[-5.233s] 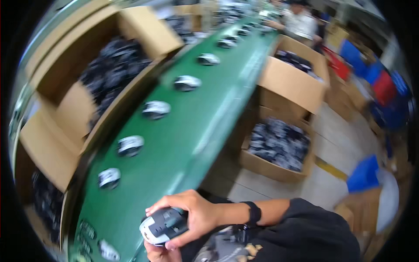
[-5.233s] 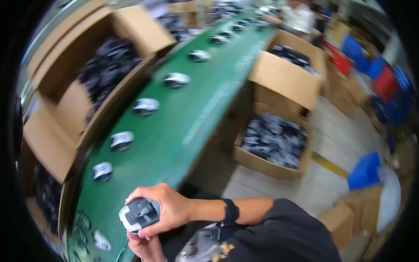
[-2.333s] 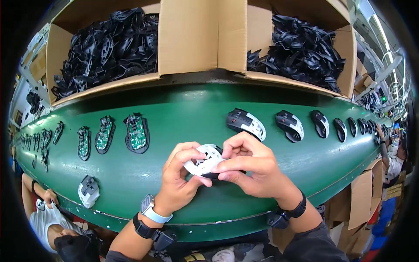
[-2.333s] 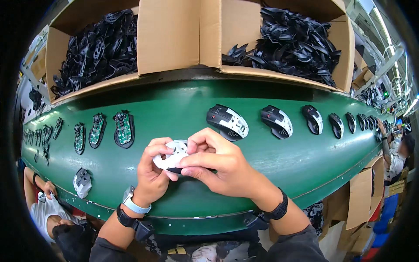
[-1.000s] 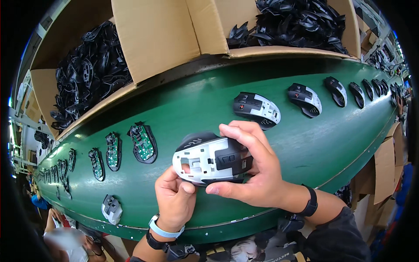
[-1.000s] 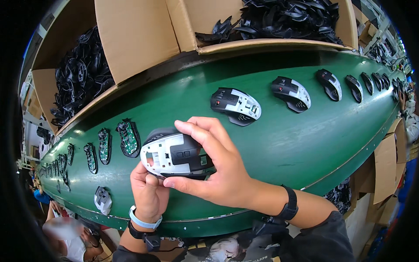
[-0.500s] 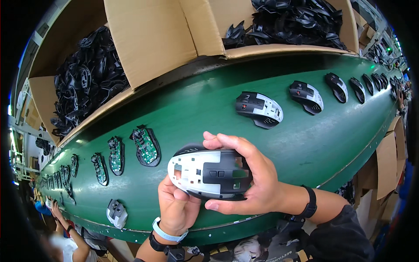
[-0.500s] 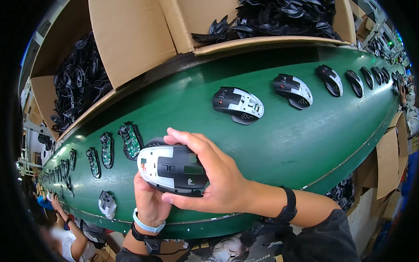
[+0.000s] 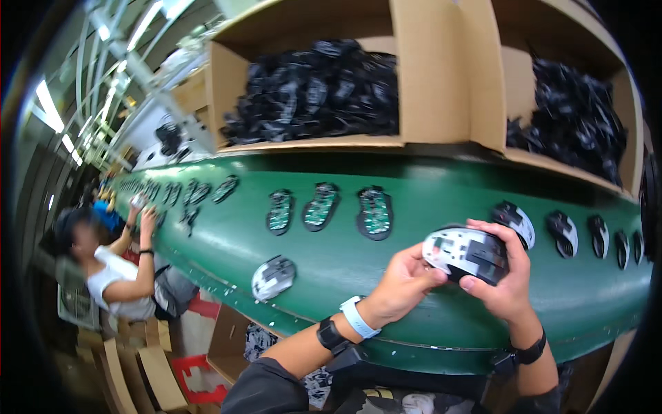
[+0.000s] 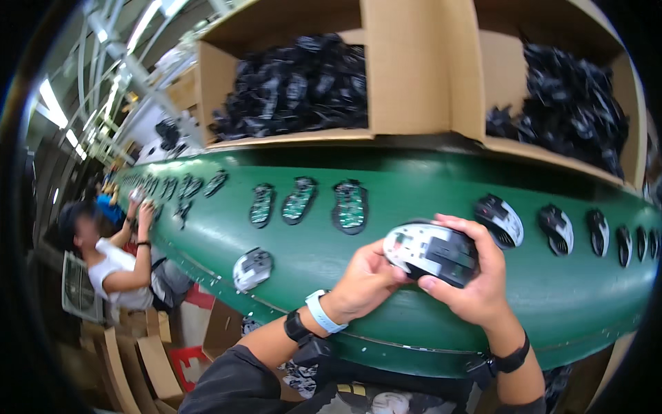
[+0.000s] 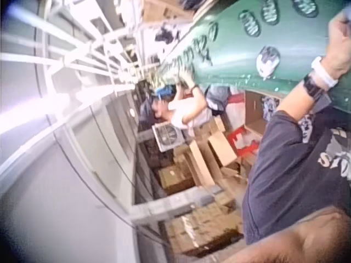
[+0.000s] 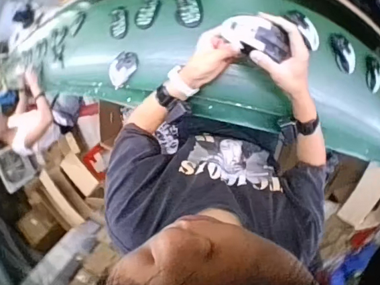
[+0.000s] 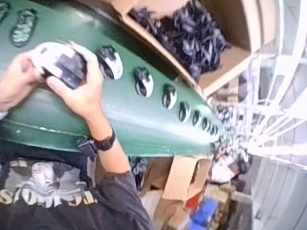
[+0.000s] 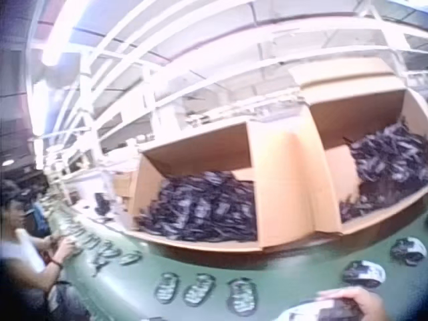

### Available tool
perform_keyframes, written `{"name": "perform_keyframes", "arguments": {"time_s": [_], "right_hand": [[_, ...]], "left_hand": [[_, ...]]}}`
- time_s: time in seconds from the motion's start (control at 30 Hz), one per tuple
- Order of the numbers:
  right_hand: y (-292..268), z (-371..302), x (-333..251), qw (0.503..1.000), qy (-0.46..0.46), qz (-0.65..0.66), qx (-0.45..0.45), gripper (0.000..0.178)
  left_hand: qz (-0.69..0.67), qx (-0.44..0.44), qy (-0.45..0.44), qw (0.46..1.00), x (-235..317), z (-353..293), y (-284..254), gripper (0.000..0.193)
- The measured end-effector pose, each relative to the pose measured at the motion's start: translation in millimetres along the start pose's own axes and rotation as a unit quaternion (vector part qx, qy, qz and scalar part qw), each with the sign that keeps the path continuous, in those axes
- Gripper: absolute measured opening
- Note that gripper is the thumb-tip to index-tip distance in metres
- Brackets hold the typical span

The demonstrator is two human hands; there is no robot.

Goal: The person assembles computer mice on a green workbench. They pick up white mouse shells and black internal components, fit them together, and place the completed units on the table. The person also retrieves black plastic parts from a cardboard box and handles small white components from a separate container.

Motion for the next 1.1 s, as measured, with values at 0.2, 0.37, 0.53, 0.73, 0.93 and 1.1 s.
{"name": "perform_keyframes", "arguments": {"time_s": [0.2,0.37,0.53,0.73,0.93,1.1], "right_hand": [[-34.8,-84.7,-57.0,0.990,-0.094,-0.078,0.077,0.075],[-77.5,-206.3,-59.3,0.990,-0.053,-0.053,0.123,0.067],[-156.0,-339.3,-17.1,0.960,0.062,0.083,0.259,0.073],[-192.5,-464.3,102.0,0.756,0.133,0.580,0.273,0.068],[-333.8,-608.9,249.2,0.791,0.349,0.004,0.503,0.053],[-519.9,-794.7,294.1,0.546,0.377,-0.598,0.449,0.052]], "left_hand": [[0.071,-0.007,0.065,0.995,-13.3,-57.5,85.2,0.051],[0.184,0.063,0.050,0.980,-72.2,-126.0,141.0,0.078],[0.192,-0.021,-0.044,0.980,-177.1,-139.0,220.7,0.078],[0.501,-0.528,0.028,0.685,-326.5,-154.1,283.3,0.045],[0.524,-0.562,-0.119,0.629,-368.2,-177.3,239.5,0.063],[0.495,-0.221,-0.144,0.828,-219.9,-175.3,132.8,0.032]]}}
Point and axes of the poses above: each hand's wrist, its own z-axis towards the middle knuckle, its own y-axis out of the palm, x = y × z, the point moved 9 cm from there along z, towards the middle knuckle, and after that the axes turned 9 degrees about y, right-handed, at the moved point
